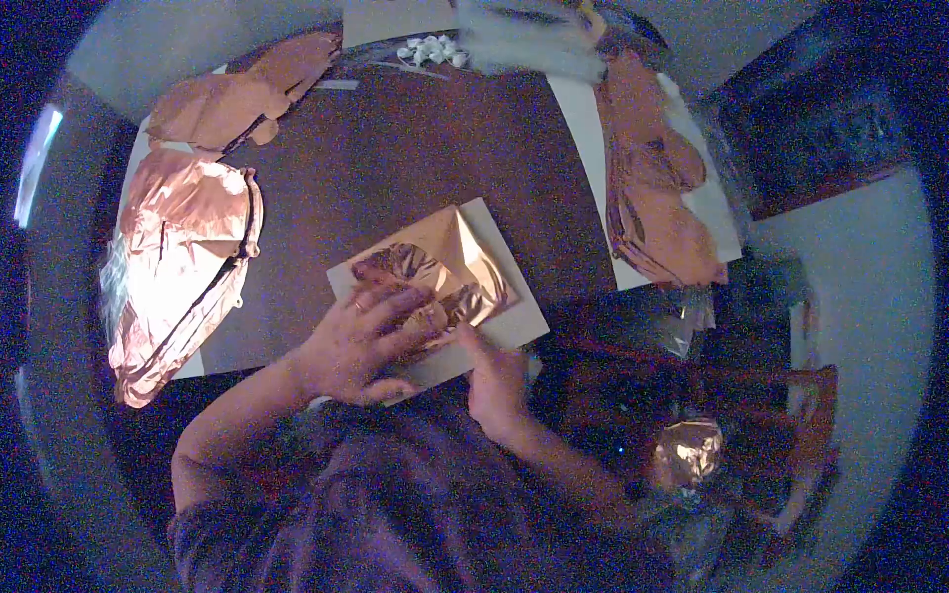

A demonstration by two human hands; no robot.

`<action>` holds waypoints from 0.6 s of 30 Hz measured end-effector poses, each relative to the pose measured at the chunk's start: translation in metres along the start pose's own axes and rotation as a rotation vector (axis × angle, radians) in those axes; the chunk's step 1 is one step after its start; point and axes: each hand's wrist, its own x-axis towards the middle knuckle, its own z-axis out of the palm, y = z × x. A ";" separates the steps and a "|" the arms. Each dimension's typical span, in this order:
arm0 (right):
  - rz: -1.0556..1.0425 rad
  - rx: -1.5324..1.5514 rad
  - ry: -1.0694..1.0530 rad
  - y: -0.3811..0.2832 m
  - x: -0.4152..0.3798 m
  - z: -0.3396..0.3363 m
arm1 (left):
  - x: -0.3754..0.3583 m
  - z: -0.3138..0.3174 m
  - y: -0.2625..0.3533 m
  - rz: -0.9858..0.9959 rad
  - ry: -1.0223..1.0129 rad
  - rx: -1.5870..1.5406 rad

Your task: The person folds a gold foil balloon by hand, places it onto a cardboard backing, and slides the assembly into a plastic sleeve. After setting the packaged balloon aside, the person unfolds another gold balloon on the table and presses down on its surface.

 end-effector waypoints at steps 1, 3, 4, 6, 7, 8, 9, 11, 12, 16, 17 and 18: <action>0.002 -0.013 0.017 0.003 0.001 -0.001 | 0.003 -0.007 -0.003 -0.029 0.047 -0.072; 0.009 -0.007 0.052 -0.001 -0.001 0.004 | 0.008 -0.019 -0.007 -0.185 0.186 -0.072; 0.014 0.011 0.072 -0.006 -0.004 0.007 | 0.012 -0.024 -0.012 -0.263 0.255 -0.073; 0.064 -0.072 0.088 -0.019 -0.010 0.011 | 0.039 -0.034 -0.037 -0.410 0.112 -0.196; 0.085 -0.113 0.093 -0.023 -0.011 0.012 | 0.051 -0.039 -0.047 -0.482 0.044 -0.253; 0.044 -0.044 0.078 -0.020 -0.010 0.012 | 0.058 -0.044 -0.047 -0.569 0.005 -0.352; 0.002 0.026 0.065 -0.013 -0.009 0.011 | 0.065 -0.052 -0.044 -0.652 -0.035 -0.453; -0.034 0.058 0.051 -0.010 -0.010 0.009 | 0.072 -0.057 -0.047 -0.719 -0.094 -0.570; -0.030 0.020 0.046 -0.014 -0.012 0.007 | 0.073 -0.058 -0.051 -0.705 -0.111 -0.585; -0.354 -0.567 -0.048 -0.018 -0.016 -0.003 | 0.075 -0.055 -0.056 -0.646 -0.104 -0.602; -0.241 -0.357 0.000 -0.019 -0.015 0.001 | 0.075 -0.055 -0.056 -0.665 -0.090 -0.624; -0.128 -0.148 0.046 -0.019 -0.015 0.008 | 0.075 -0.055 -0.055 -0.683 -0.075 -0.646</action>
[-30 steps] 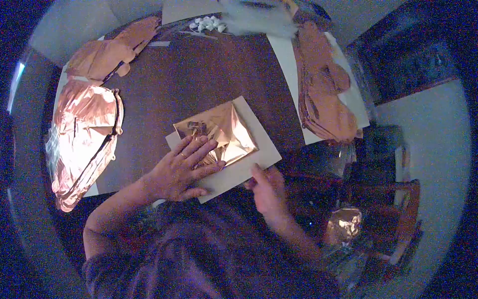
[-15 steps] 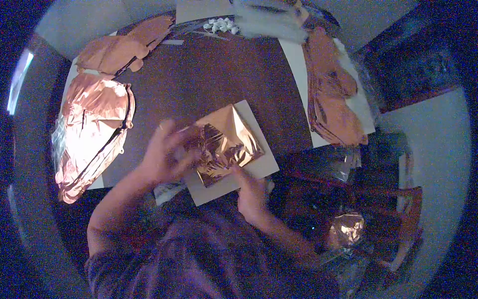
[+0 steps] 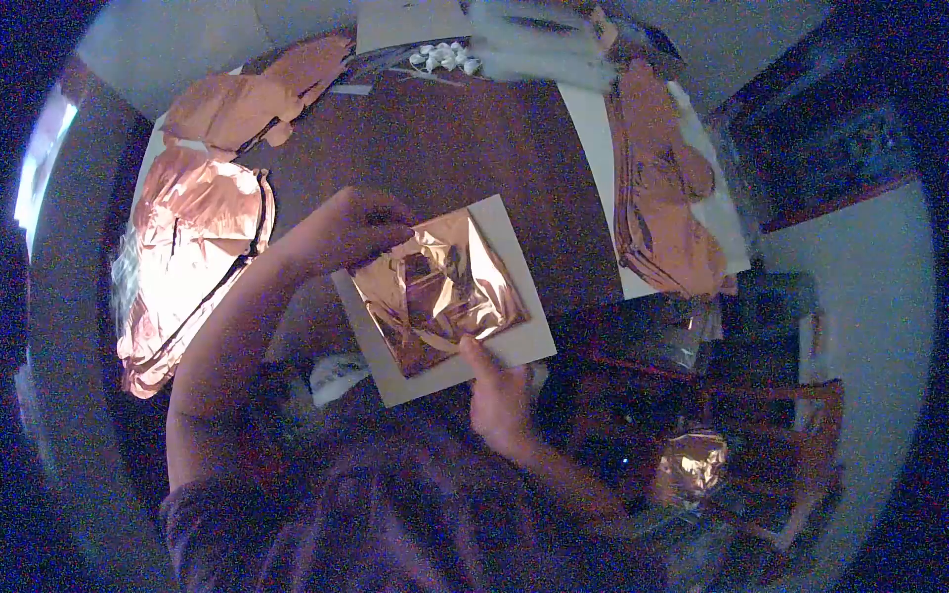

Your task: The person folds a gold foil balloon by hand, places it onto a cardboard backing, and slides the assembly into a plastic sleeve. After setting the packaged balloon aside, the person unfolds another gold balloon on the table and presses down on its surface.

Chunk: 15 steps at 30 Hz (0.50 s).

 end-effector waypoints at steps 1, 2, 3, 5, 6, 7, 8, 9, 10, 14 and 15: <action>0.122 0.202 0.050 -0.002 0.000 0.005 | 0.000 0.000 0.000 -0.014 0.011 -0.028; 0.112 0.188 0.054 -0.004 0.000 0.007 | 0.001 0.001 -0.001 0.001 0.031 -0.014; 0.103 0.174 0.059 -0.008 -0.001 0.009 | 0.004 0.001 -0.003 0.016 0.051 -0.001; 0.106 0.182 0.065 -0.014 -0.002 0.012 | 0.007 0.005 -0.007 0.002 0.090 0.017; 0.117 0.205 0.067 -0.017 -0.002 0.013 | 0.010 0.007 -0.008 -0.026 0.110 0.024; 0.128 0.228 0.070 -0.018 -0.002 0.014 | 0.012 0.009 -0.007 -0.054 0.128 0.031; 0.027 0.080 0.050 -0.014 -0.002 0.012 | 0.013 0.009 -0.004 -0.115 0.113 0.062; -0.073 -0.069 0.030 -0.009 -0.002 0.010 | 0.013 0.009 0.002 -0.175 0.096 0.092; -0.051 -0.077 0.042 -0.008 -0.003 0.010 | 0.014 0.010 0.006 -0.236 0.080 0.122; 0.249 0.194 0.156 -0.023 -0.002 0.028 | 0.020 0.029 -0.012 -0.017 0.264 0.558; 0.240 0.202 0.173 -0.024 -0.002 0.031 | 0.022 0.034 -0.020 0.057 0.325 0.600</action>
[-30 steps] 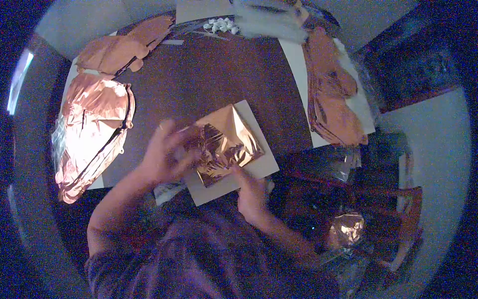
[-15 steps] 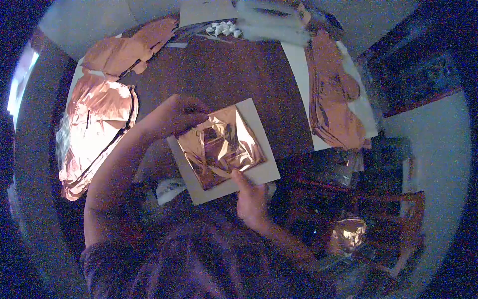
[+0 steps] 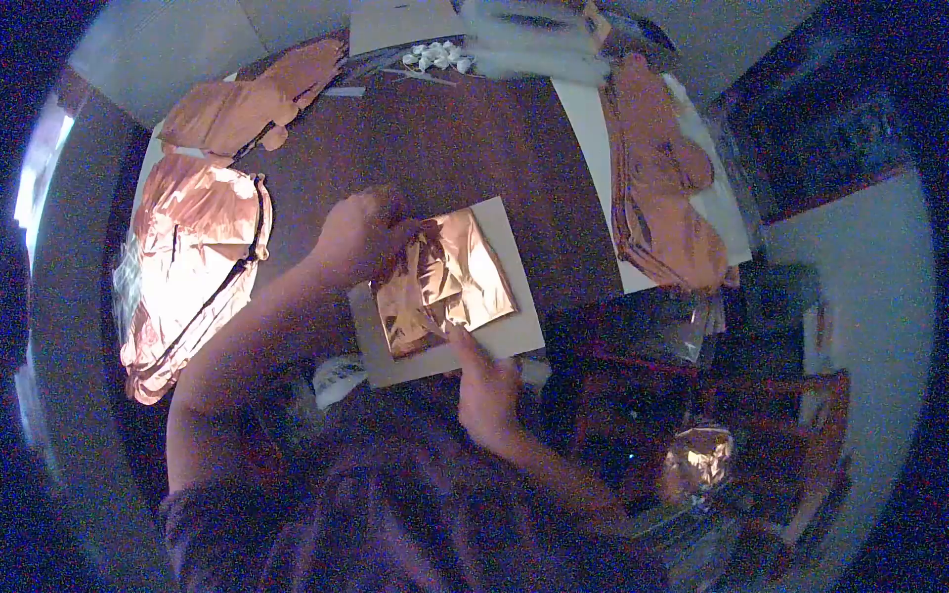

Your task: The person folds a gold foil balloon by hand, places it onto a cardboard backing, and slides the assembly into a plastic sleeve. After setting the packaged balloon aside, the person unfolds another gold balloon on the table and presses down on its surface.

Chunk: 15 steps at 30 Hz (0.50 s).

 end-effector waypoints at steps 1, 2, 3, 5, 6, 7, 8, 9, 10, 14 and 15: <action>-0.010 0.011 0.016 0.000 0.000 0.002 | 0.000 0.007 -0.004 0.059 0.079 0.032; -0.033 -0.007 0.025 0.002 0.000 0.002 | 0.000 0.011 -0.008 0.087 0.080 0.051; -0.057 -0.024 0.034 0.005 0.002 0.001 | -0.001 0.010 -0.010 0.114 0.081 0.070; -0.084 -0.095 0.022 0.007 0.003 -0.001 | -0.002 0.007 -0.011 0.119 0.028 0.001; -0.088 -0.148 0.001 0.006 0.003 -0.004 | -0.003 0.002 -0.009 0.097 -0.026 -0.088; -0.092 -0.201 -0.020 0.006 0.003 -0.007 | -0.005 -0.004 -0.007 0.074 -0.079 -0.176; -0.073 -0.193 -0.025 0.007 0.003 -0.008 | -0.005 -0.013 -0.005 0.012 -0.181 -0.260; -0.054 -0.185 -0.032 0.009 0.004 -0.009 | -0.003 -0.023 -0.004 -0.051 -0.281 -0.344; -0.034 -0.178 -0.040 0.010 0.004 -0.009 | -0.001 -0.029 -0.005 -0.115 -0.381 -0.427; -0.087 -0.145 -0.089 0.002 0.000 -0.007 | 0.003 -0.021 -0.023 -0.007 -0.350 -0.564; -0.071 -0.090 -0.084 0.003 0.000 -0.006 | 0.005 -0.022 -0.022 -0.031 -0.389 -0.588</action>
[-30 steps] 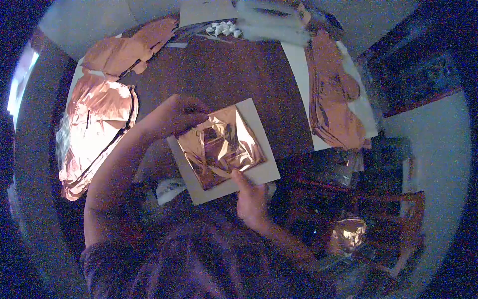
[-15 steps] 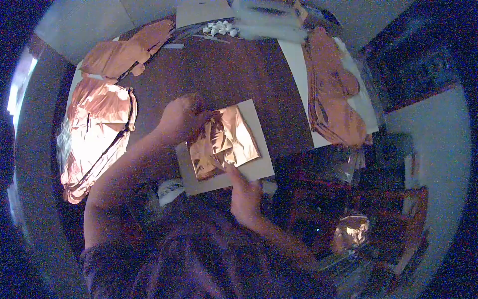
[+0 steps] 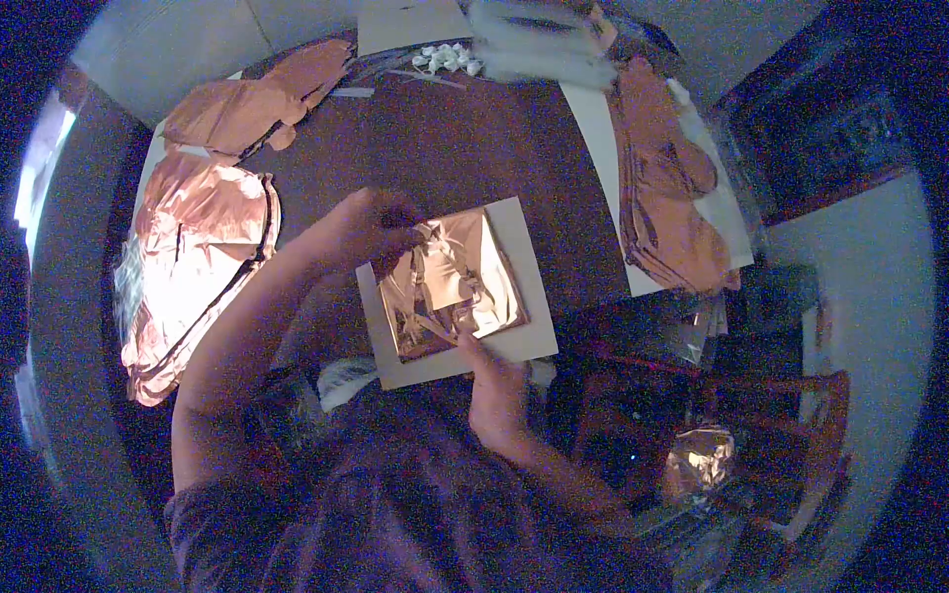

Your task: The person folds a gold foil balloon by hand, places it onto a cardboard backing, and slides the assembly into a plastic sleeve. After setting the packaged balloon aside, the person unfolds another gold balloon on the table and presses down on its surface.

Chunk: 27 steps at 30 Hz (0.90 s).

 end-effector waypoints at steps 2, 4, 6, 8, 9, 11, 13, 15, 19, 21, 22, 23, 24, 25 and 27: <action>-0.021 0.005 -0.012 -0.001 -0.001 0.000 | 0.002 -0.002 0.002 -0.015 -0.035 -0.010; -0.090 -0.095 -0.048 -0.003 -0.002 -0.001 | 0.005 -0.004 0.003 0.009 -0.043 0.028; -0.111 -0.142 -0.068 0.007 -0.005 -0.004 | 0.007 -0.006 0.002 0.045 -0.056 0.031; -0.168 -0.177 -0.110 0.026 -0.002 -0.011 | 0.006 -0.008 0.003 0.038 -0.073 -0.010; -0.216 -0.190 -0.141 0.033 0.003 -0.014 | 0.005 -0.009 0.006 0.014 -0.083 -0.052; -0.048 0.045 -0.124 0.038 0.005 -0.017 | 0.004 -0.011 0.005 -0.008 -0.100 -0.102; 0.384 0.536 -0.018 0.008 -0.002 0.000 | 0.006 -0.012 0.001 -0.002 -0.115 -0.117; 0.400 0.439 -0.011 0.004 -0.003 -0.001 | 0.003 -0.013 0.003 -0.001 -0.121 -0.135; -0.002 0.154 -0.117 0.036 -0.002 -0.007 | 0.008 -0.011 -0.012 0.131 -0.093 -0.132; -0.009 0.048 -0.138 0.039 0.000 -0.011 | 0.010 -0.012 -0.014 0.200 -0.033 -0.029; 0.025 0.078 -0.131 0.036 0.000 -0.010 | 0.010 -0.012 -0.011 0.235 -0.004 0.023; 0.057 0.108 -0.122 0.033 0.000 -0.009 | 0.009 -0.011 -0.008 0.138 -0.002 -0.010; 0.071 0.211 -0.105 0.024 -0.001 -0.004 | 0.005 -0.010 0.005 0.040 -0.002 -0.044; 0.084 0.314 -0.086 0.020 -0.003 0.000 | 0.002 -0.010 0.011 -0.057 -0.003 -0.077; -0.167 0.119 -0.068 0.027 -0.002 0.000 | 0.003 -0.009 0.006 -0.031 0.049 0.016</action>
